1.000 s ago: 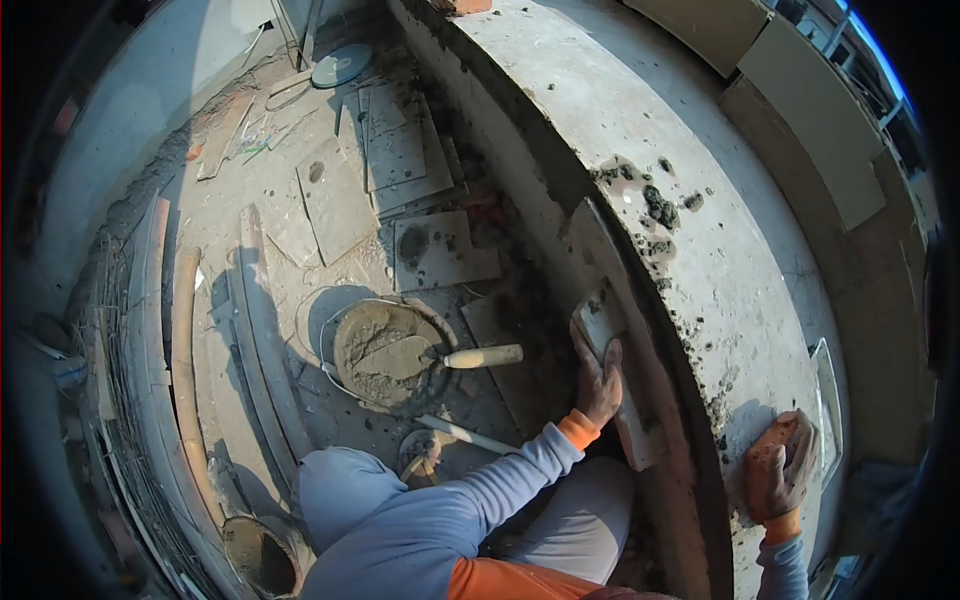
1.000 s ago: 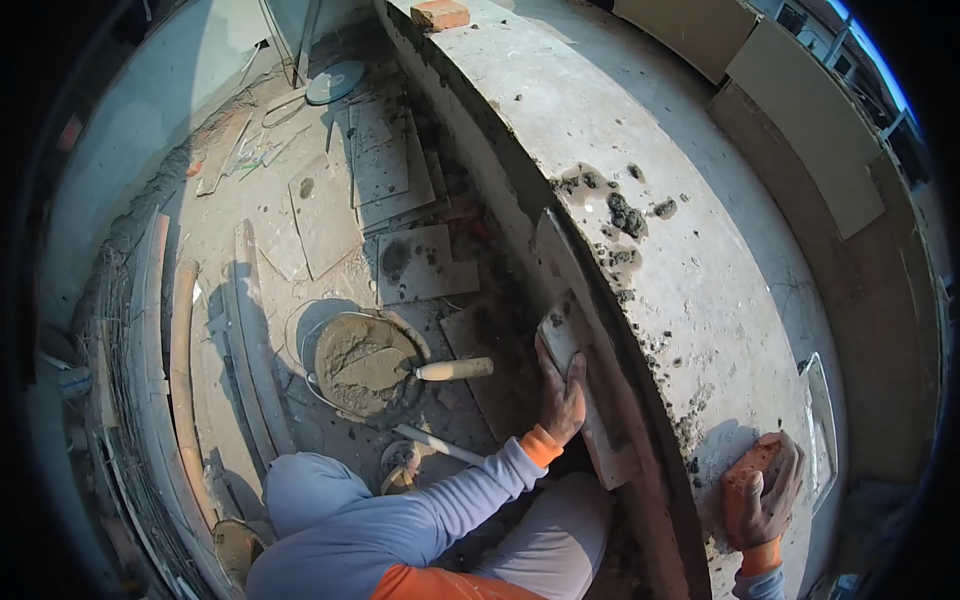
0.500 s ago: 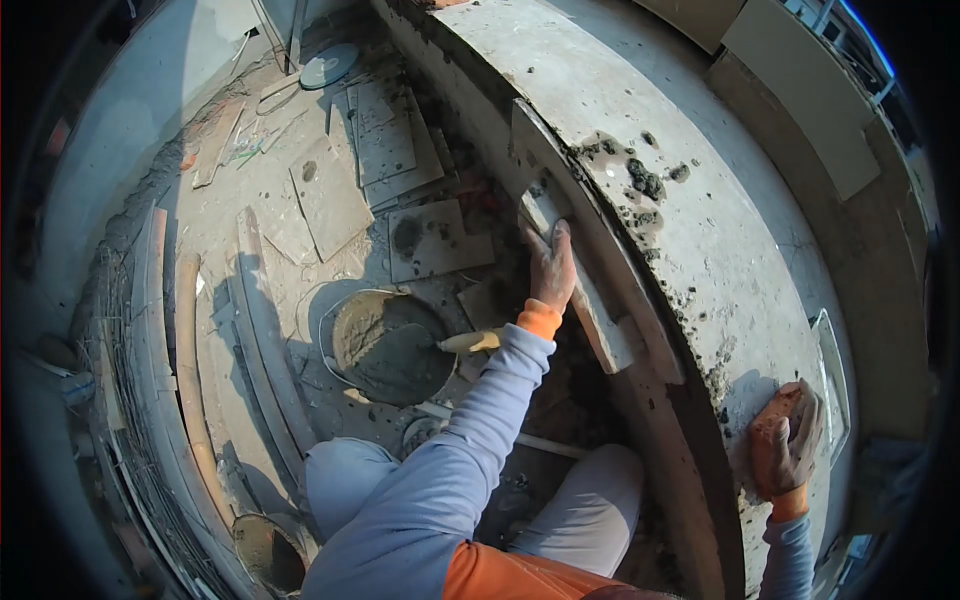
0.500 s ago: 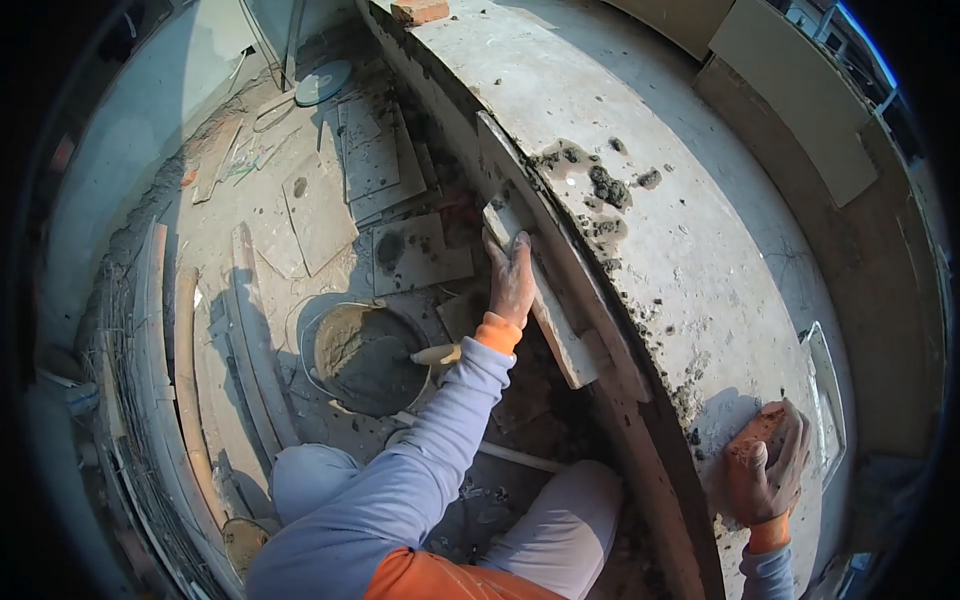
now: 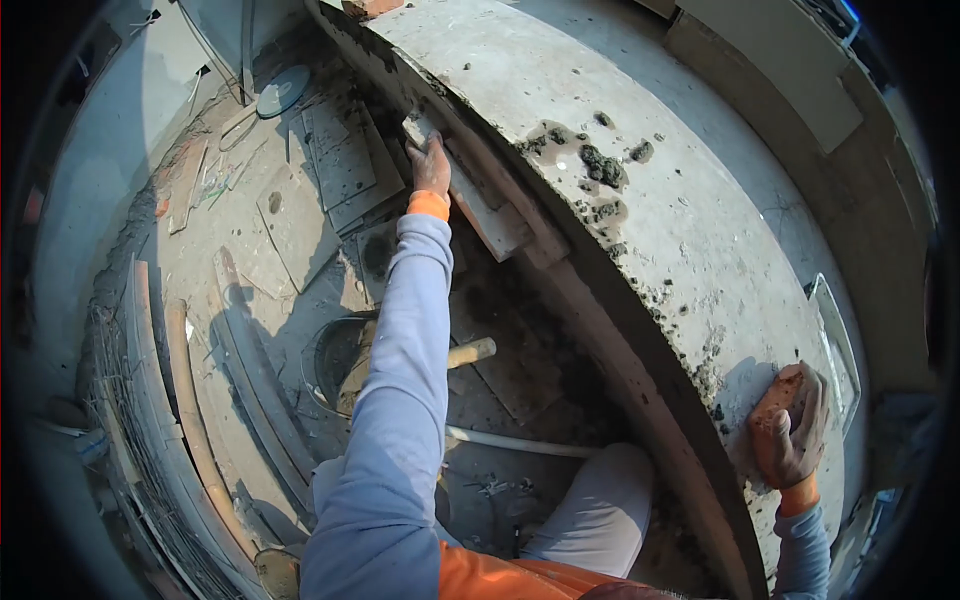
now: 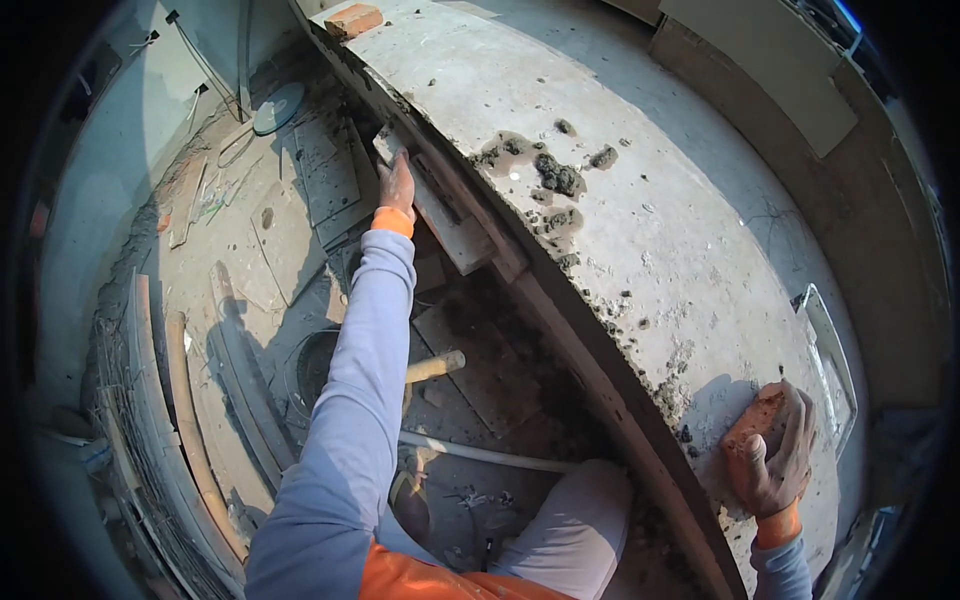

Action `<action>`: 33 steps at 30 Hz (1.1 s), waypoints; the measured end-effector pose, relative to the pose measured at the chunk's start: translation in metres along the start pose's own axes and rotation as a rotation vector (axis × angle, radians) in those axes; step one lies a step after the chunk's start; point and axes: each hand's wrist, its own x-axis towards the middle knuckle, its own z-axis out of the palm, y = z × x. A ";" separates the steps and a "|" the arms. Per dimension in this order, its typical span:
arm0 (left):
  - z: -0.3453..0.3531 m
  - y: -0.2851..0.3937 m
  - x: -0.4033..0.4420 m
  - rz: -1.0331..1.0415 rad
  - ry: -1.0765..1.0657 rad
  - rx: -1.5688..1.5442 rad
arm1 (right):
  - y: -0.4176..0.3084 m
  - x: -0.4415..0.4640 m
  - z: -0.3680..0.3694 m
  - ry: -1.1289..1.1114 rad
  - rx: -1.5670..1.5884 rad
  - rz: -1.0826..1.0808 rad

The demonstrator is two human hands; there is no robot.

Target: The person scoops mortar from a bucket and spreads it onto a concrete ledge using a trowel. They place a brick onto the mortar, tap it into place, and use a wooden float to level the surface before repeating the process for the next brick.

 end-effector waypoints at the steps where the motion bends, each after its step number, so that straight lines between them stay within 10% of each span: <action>1: 0.001 0.004 -0.004 0.034 0.027 -0.005 | 0.002 0.000 0.000 0.004 -0.009 -0.016; 6: 0.019 -0.016 -0.058 0.112 0.036 -0.140 | -0.003 0.000 -0.006 -0.018 0.001 -0.021; 15: 0.085 -0.018 -0.424 0.190 -0.182 -0.474 | 0.000 -0.008 -0.004 0.028 -0.009 -0.094; 20: 0.072 0.004 -0.347 0.150 -0.051 -0.416 | -0.001 -0.005 -0.002 0.025 0.023 -0.089; 28: 0.007 -0.015 0.009 0.219 0.127 -0.026 | -0.007 0.002 -0.002 -0.008 0.010 -0.013; 33: 0.012 -0.025 -0.013 0.250 0.099 -0.173 | 0.000 0.001 -0.002 -0.003 0.008 -0.042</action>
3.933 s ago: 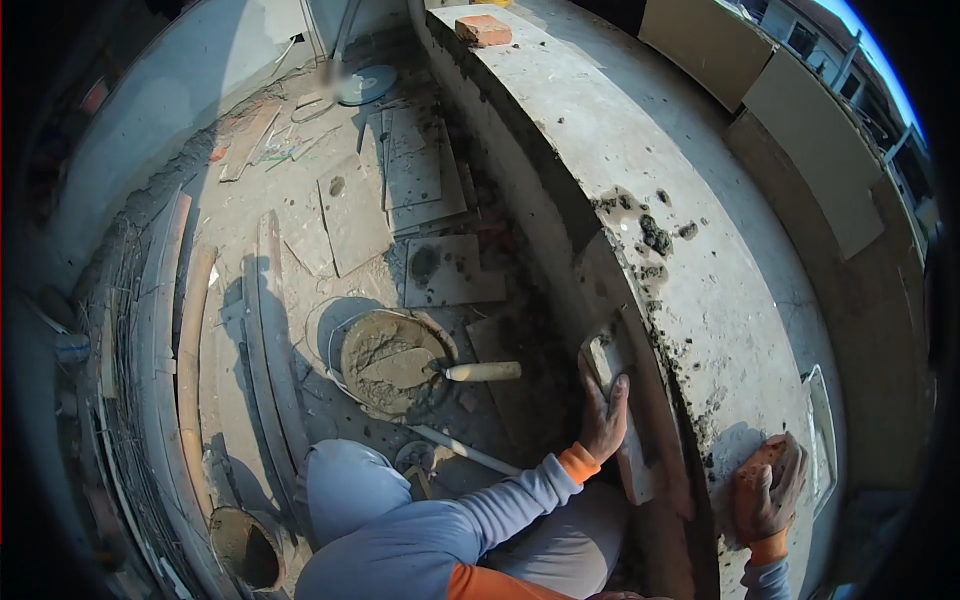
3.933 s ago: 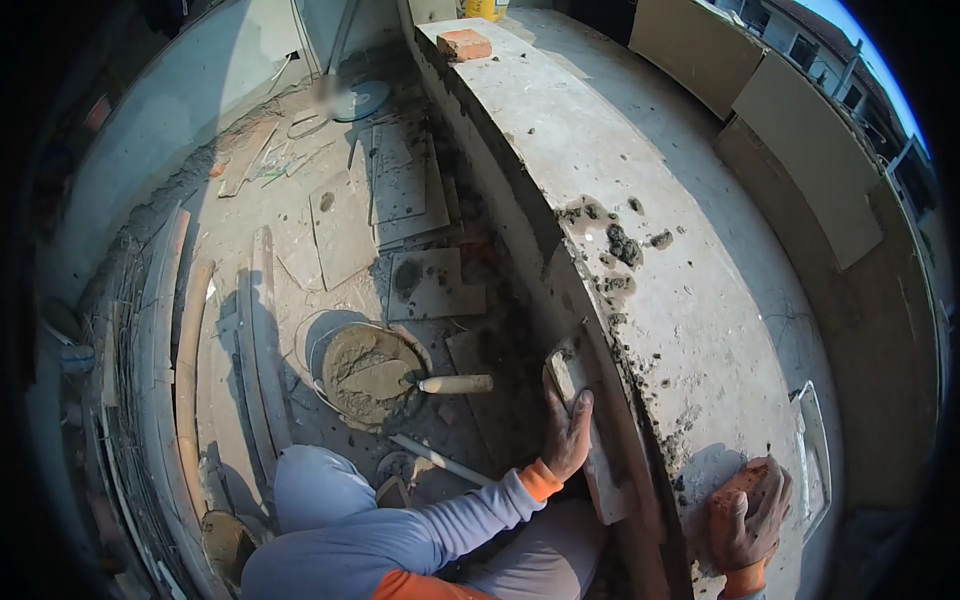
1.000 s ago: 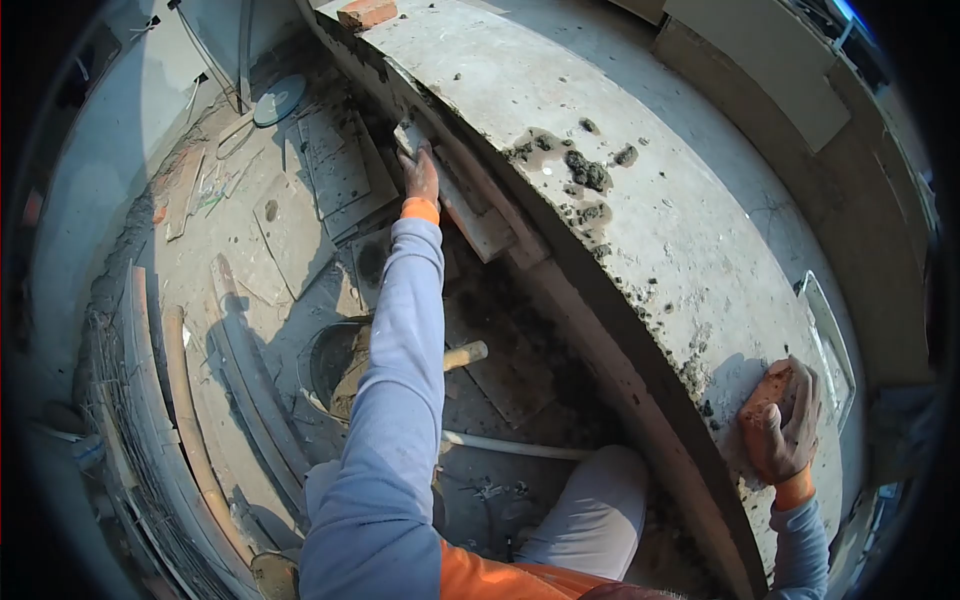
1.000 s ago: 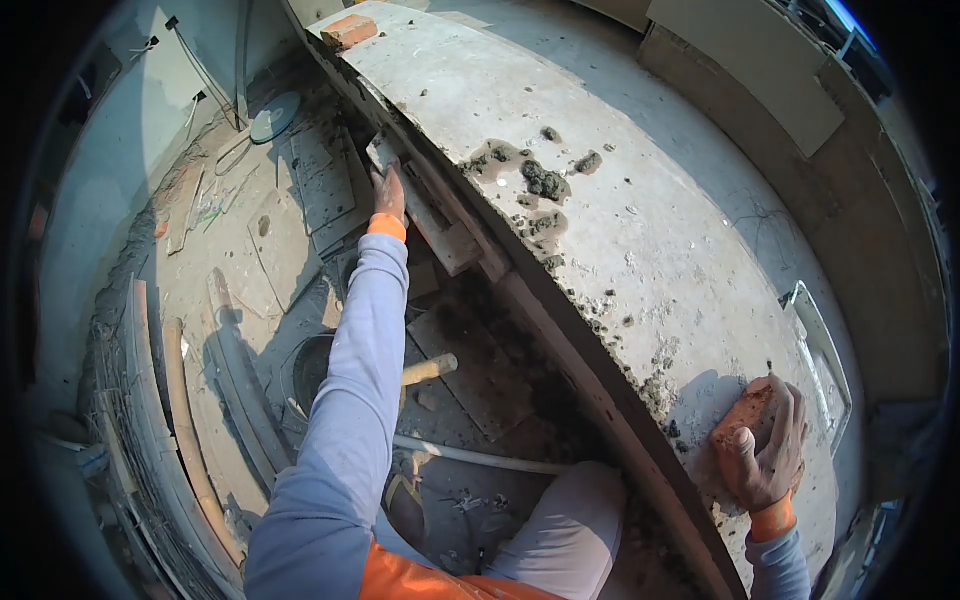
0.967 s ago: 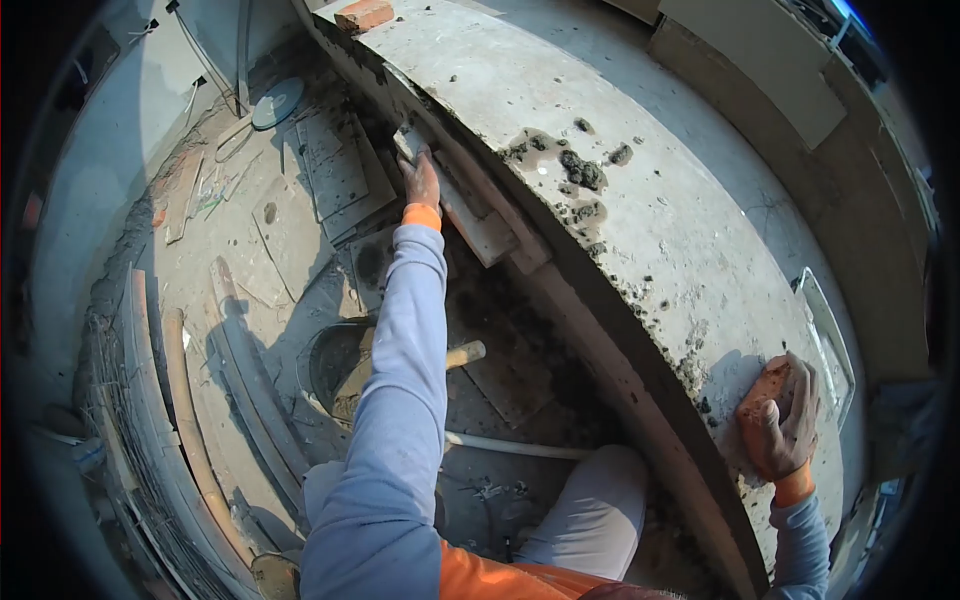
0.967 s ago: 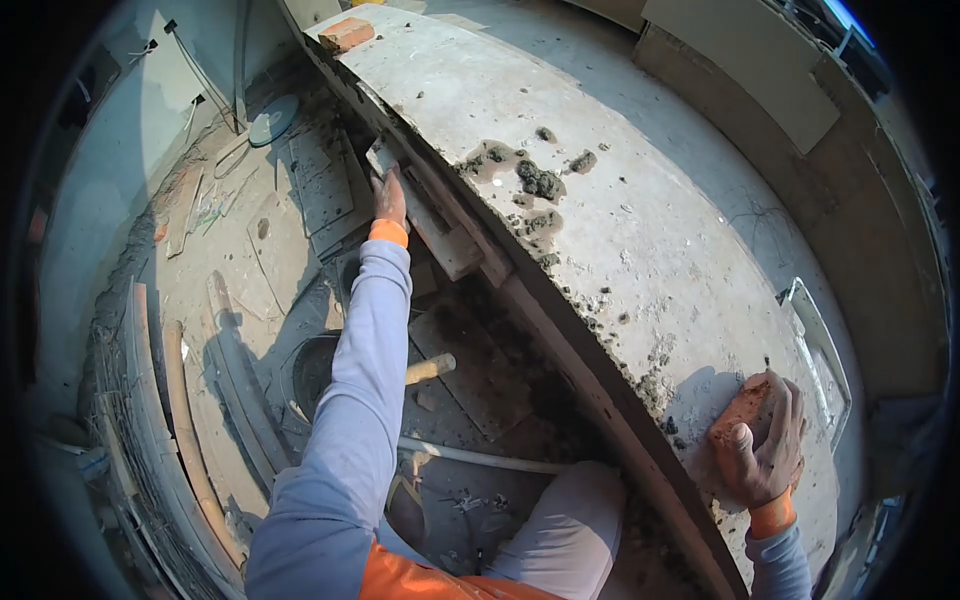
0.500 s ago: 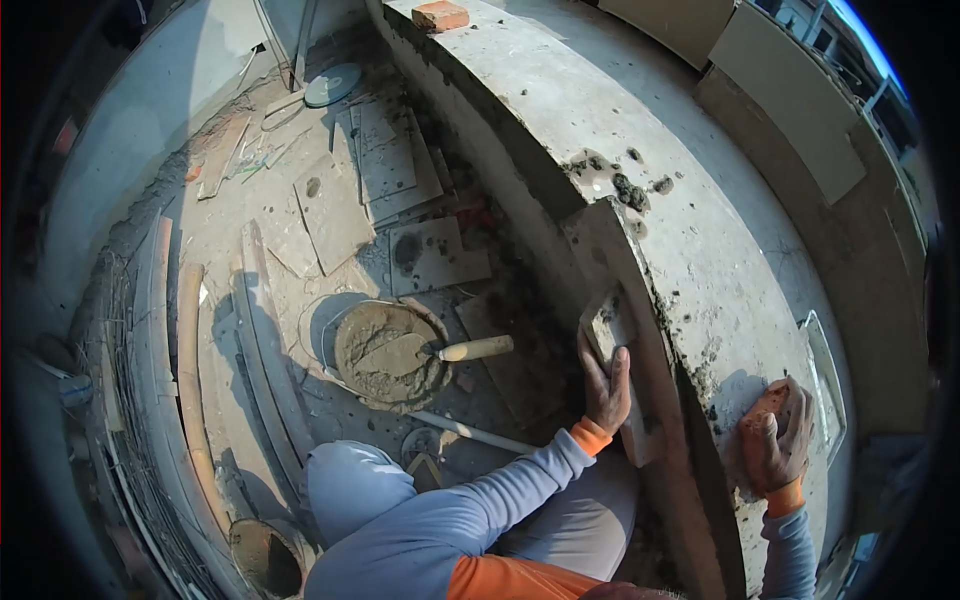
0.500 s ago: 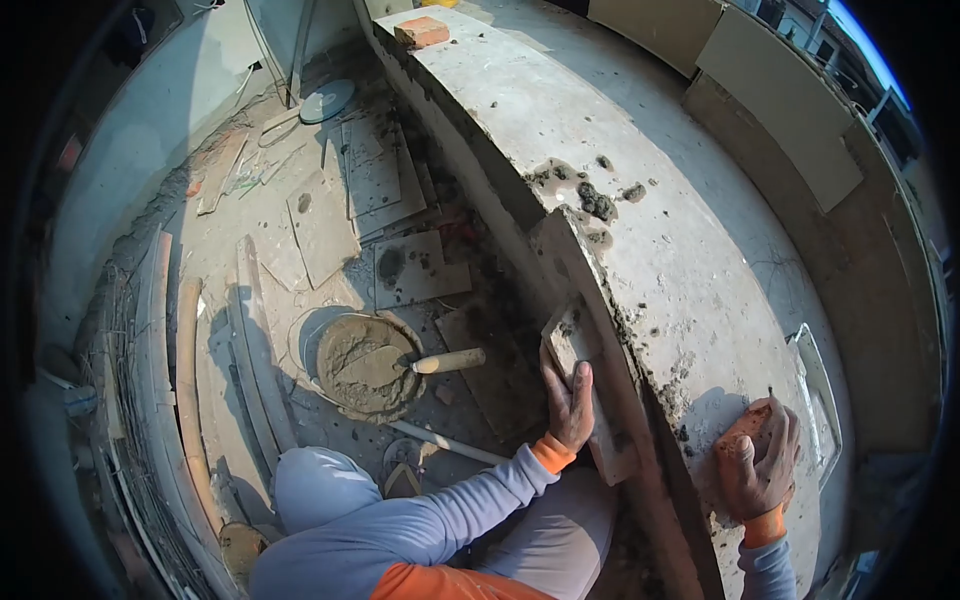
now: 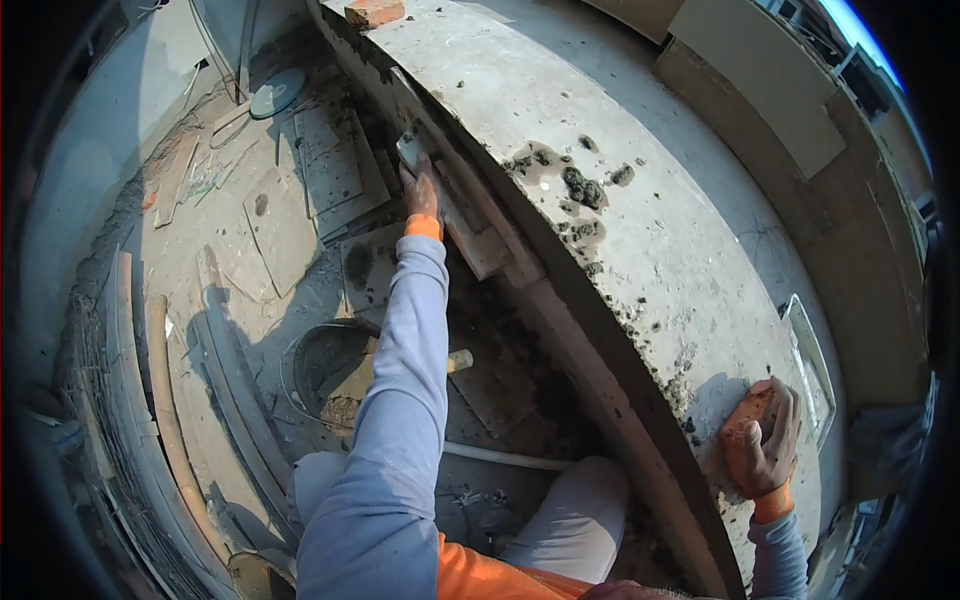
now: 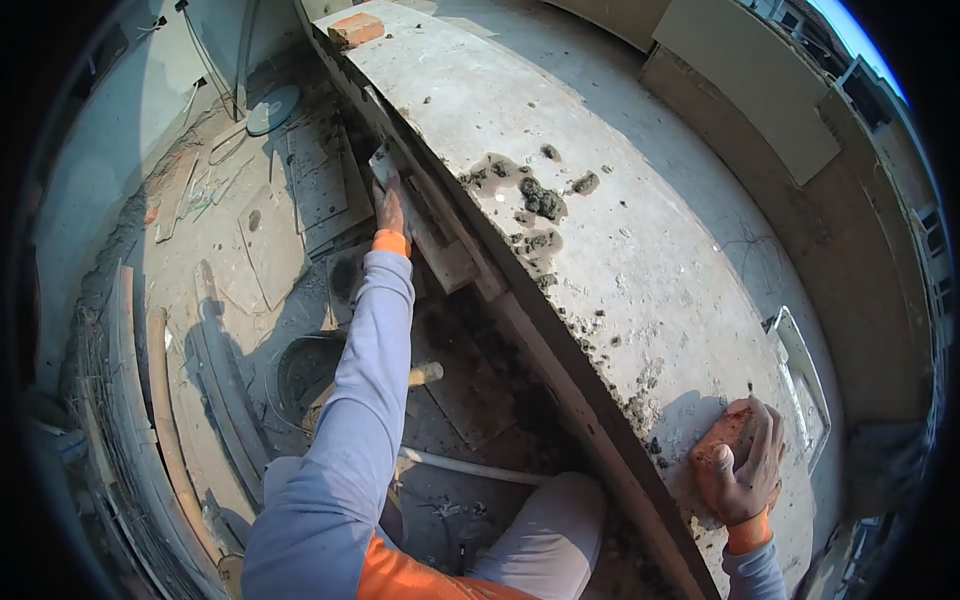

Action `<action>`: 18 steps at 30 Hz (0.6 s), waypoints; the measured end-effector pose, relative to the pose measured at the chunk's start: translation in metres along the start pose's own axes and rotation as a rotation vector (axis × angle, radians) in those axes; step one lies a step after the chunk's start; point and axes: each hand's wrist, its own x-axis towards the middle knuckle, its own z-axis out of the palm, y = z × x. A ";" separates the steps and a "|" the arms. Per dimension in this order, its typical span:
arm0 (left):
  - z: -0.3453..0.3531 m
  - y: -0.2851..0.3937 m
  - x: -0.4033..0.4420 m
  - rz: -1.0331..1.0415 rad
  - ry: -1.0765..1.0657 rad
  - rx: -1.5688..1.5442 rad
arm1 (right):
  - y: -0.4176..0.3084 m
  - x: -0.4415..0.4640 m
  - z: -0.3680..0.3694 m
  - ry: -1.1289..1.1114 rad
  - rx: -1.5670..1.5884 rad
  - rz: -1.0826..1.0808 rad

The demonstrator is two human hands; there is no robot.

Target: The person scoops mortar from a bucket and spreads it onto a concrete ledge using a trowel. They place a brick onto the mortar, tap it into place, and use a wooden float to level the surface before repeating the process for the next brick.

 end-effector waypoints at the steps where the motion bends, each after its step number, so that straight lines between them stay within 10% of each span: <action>1: 0.003 0.006 -0.025 0.022 0.008 -0.035 | 0.000 0.001 0.000 0.004 0.009 -0.020; 11: 0.041 0.137 -0.423 -0.086 -0.210 -0.318 | 0.012 -0.013 0.001 0.045 0.036 -0.113; 18: 0.011 0.259 -0.398 0.271 -0.249 -0.453 | 0.036 -0.017 0.008 0.094 0.180 -0.101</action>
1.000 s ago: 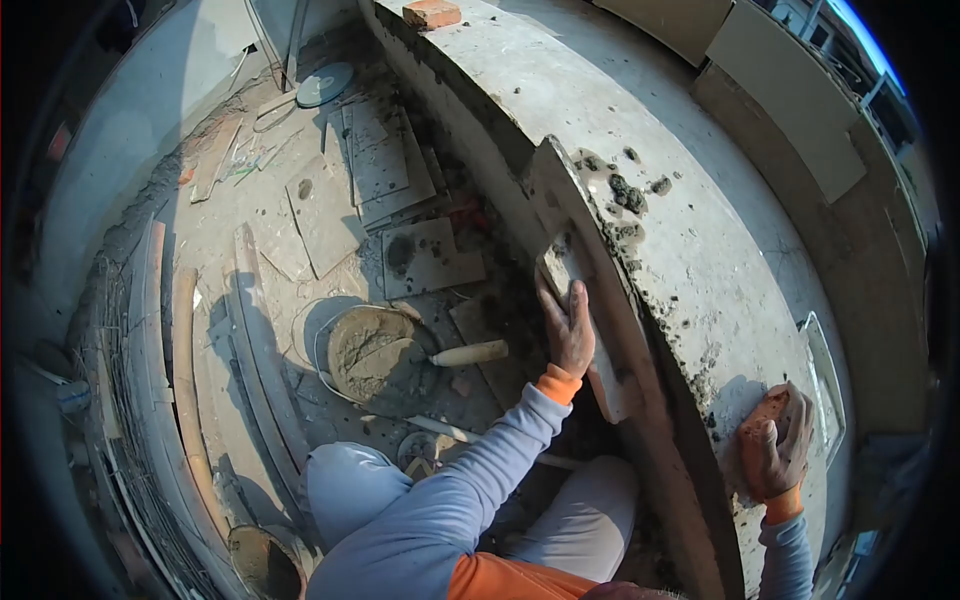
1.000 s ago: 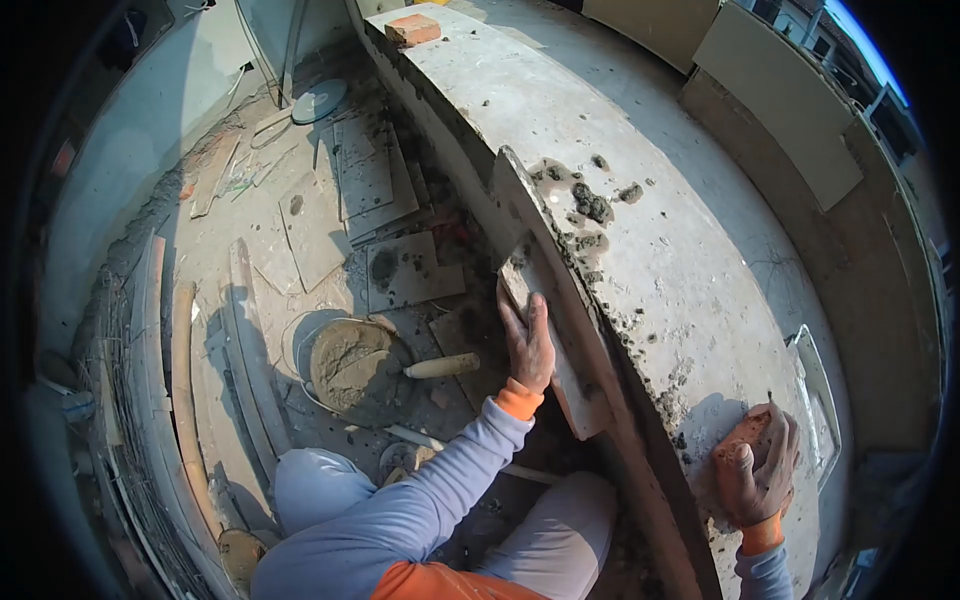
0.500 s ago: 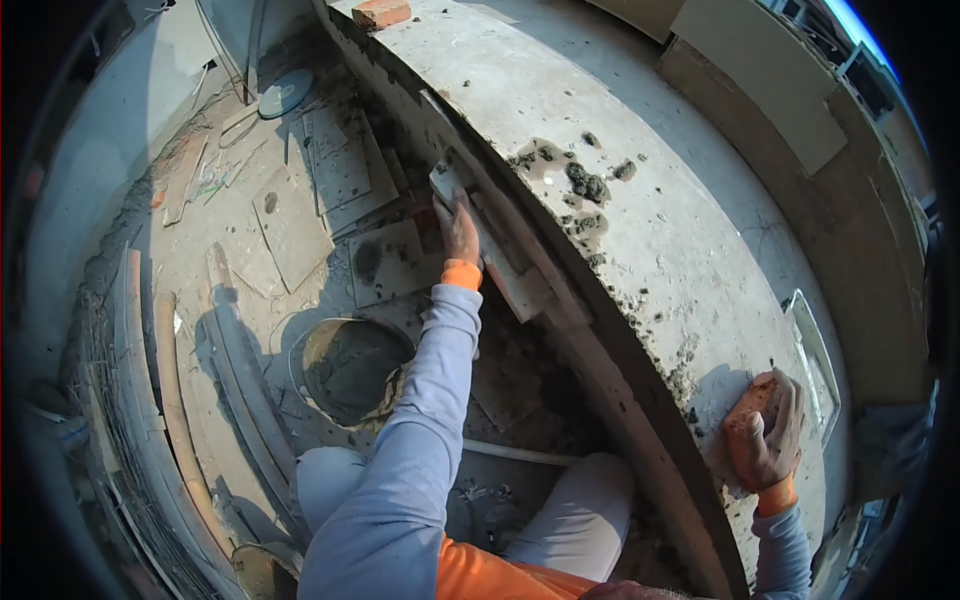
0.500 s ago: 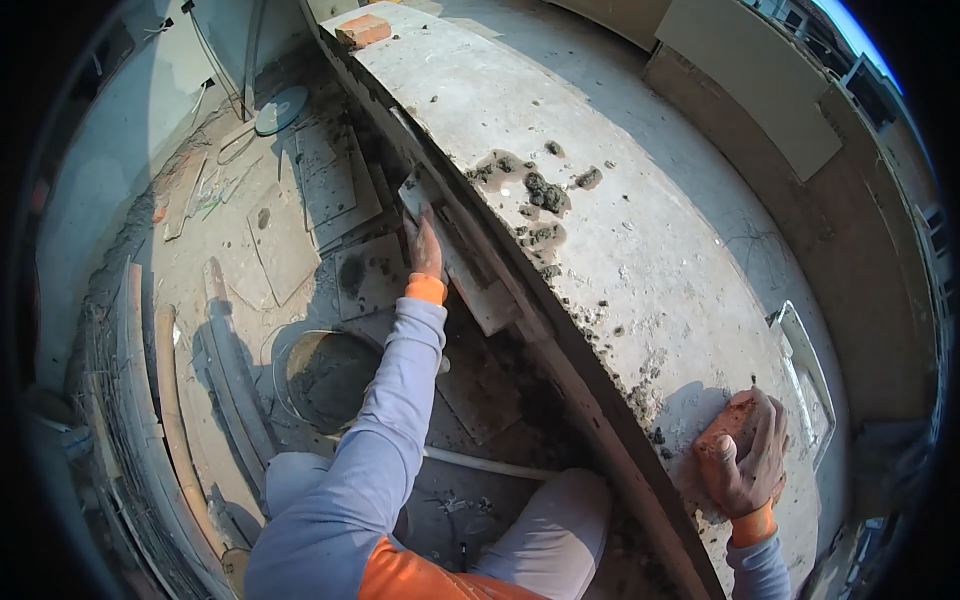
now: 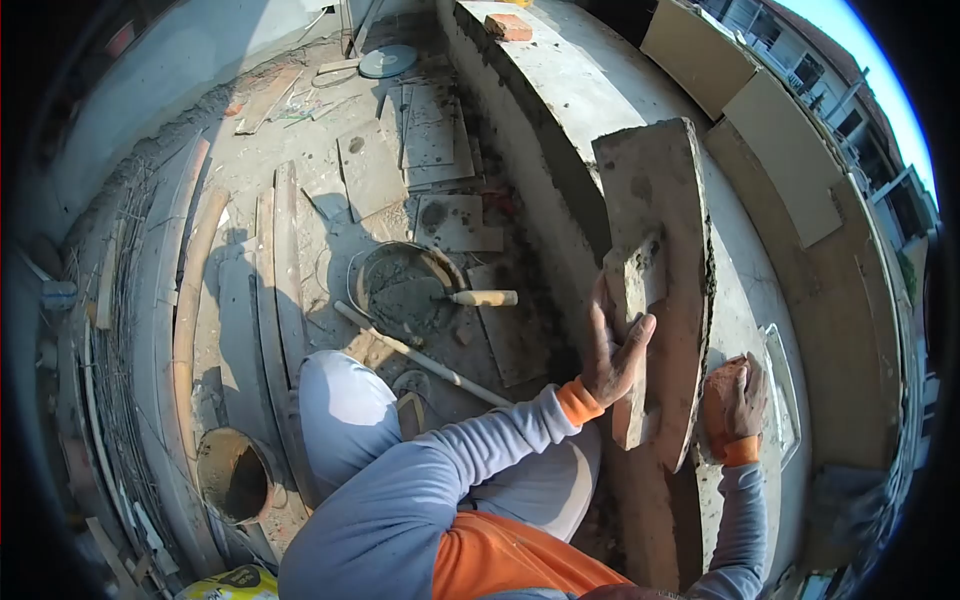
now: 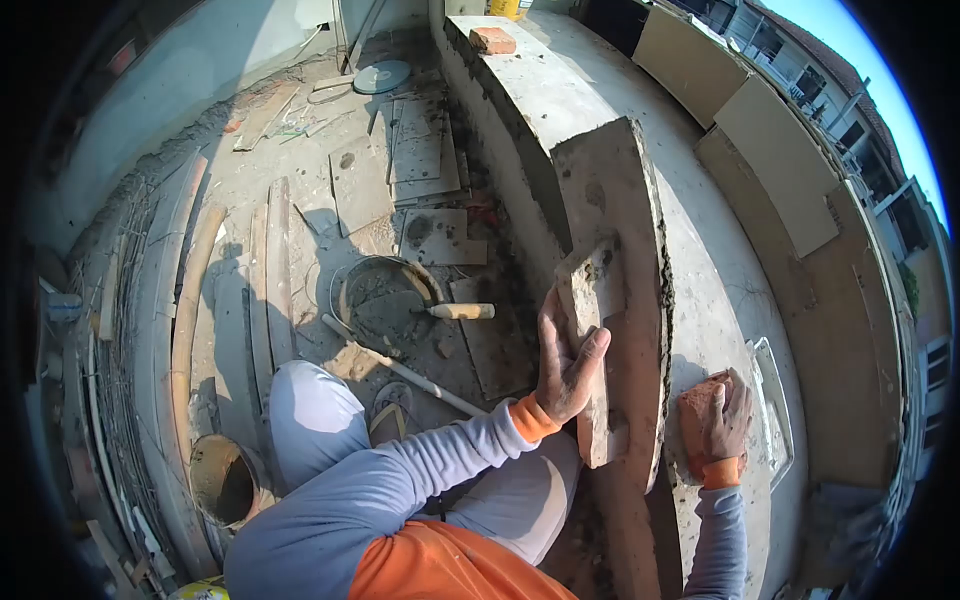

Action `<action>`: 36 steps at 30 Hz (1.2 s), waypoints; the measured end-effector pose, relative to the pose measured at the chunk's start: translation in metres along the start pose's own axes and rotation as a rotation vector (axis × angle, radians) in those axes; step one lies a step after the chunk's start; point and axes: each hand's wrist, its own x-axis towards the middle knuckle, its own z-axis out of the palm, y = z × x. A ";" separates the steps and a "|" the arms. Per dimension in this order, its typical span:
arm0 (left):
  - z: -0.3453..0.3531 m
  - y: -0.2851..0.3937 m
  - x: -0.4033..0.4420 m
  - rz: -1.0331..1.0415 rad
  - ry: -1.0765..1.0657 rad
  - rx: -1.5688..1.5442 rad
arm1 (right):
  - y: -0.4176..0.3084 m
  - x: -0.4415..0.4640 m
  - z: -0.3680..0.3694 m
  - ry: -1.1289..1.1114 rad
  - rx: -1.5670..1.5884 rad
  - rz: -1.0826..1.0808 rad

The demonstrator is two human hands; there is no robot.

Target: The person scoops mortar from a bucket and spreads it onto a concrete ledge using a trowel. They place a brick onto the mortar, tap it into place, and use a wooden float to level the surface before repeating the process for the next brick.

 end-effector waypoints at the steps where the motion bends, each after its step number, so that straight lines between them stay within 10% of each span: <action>1: -0.005 0.015 0.022 0.068 -0.019 0.039 | 0.002 0.000 0.001 0.013 -0.033 0.012; 4: -0.016 0.068 0.095 0.414 0.081 0.300 | 0.022 -0.002 0.009 -0.008 -0.192 0.089; 5: -0.009 0.111 0.108 0.224 0.084 0.088 | 0.011 -0.003 0.007 0.031 -0.170 0.079; 8: -0.043 0.161 0.171 0.724 0.017 0.239 | 0.005 -0.003 0.006 0.041 -0.241 0.108; 15: -0.120 0.271 0.185 0.950 0.211 0.689 | -0.005 -0.011 0.003 0.127 -0.222 0.151; 36: -0.354 0.371 0.004 0.527 0.528 1.934 | -0.072 -0.013 0.025 0.313 -0.178 -0.188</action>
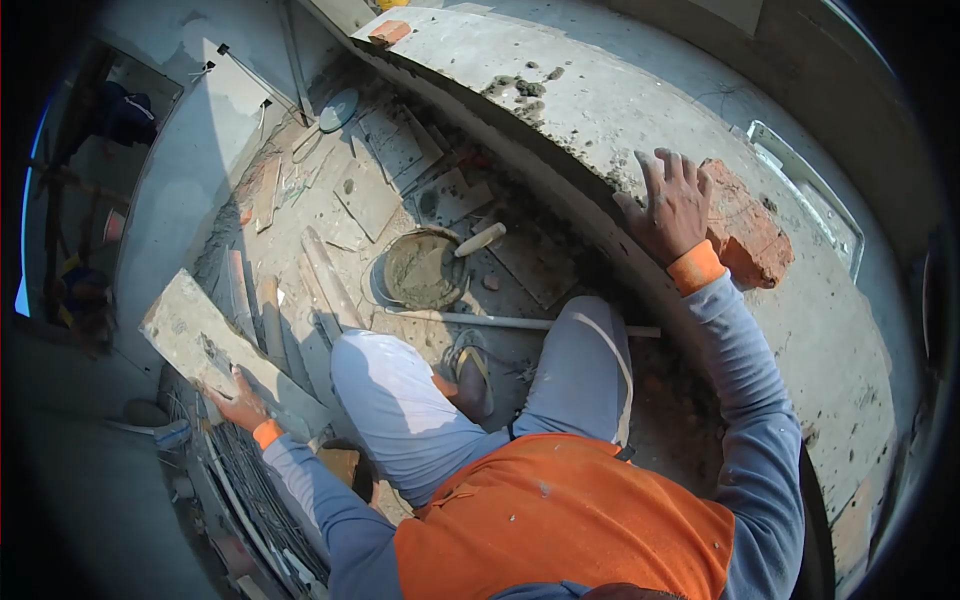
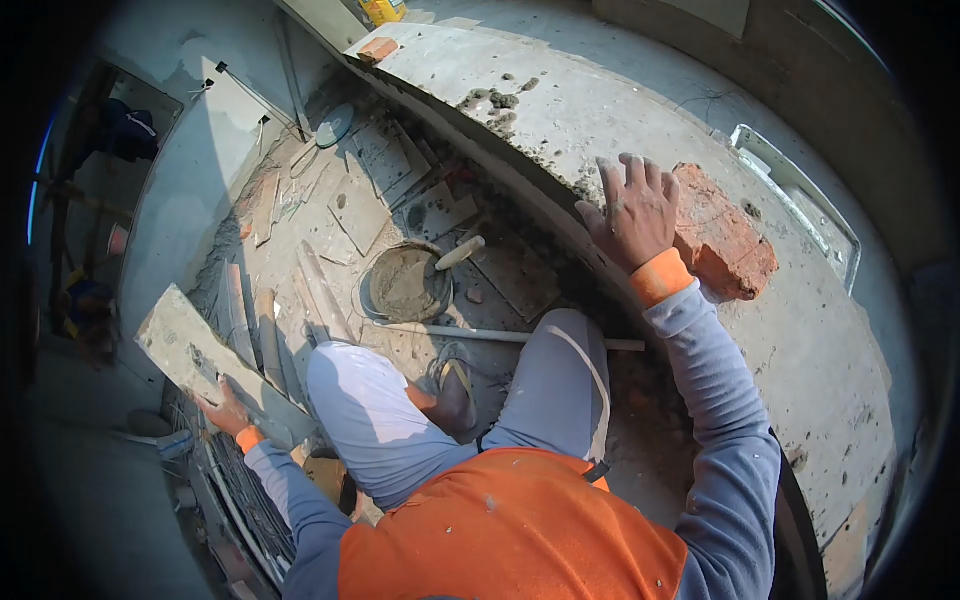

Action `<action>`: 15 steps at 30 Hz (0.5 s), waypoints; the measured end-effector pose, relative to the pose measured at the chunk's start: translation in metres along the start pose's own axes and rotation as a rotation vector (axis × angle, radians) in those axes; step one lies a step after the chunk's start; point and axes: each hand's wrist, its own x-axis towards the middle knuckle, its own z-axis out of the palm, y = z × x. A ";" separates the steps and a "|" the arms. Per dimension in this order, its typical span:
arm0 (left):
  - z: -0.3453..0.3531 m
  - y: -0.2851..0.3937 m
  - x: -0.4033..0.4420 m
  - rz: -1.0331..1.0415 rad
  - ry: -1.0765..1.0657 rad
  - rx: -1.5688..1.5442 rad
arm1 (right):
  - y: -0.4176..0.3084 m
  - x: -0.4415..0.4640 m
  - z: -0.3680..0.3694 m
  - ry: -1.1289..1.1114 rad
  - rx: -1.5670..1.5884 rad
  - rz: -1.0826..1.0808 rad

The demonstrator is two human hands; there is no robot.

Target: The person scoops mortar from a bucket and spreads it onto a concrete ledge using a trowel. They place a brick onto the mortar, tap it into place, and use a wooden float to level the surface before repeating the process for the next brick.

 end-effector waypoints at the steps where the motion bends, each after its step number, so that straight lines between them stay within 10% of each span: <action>1: -0.005 0.001 -0.002 -0.067 -0.081 -0.122 | -0.011 -0.001 0.013 -0.067 0.001 -0.036; 15: 0.033 -0.049 -0.028 -0.324 -0.141 -0.324 | -0.028 0.003 0.077 -0.126 -0.229 -0.146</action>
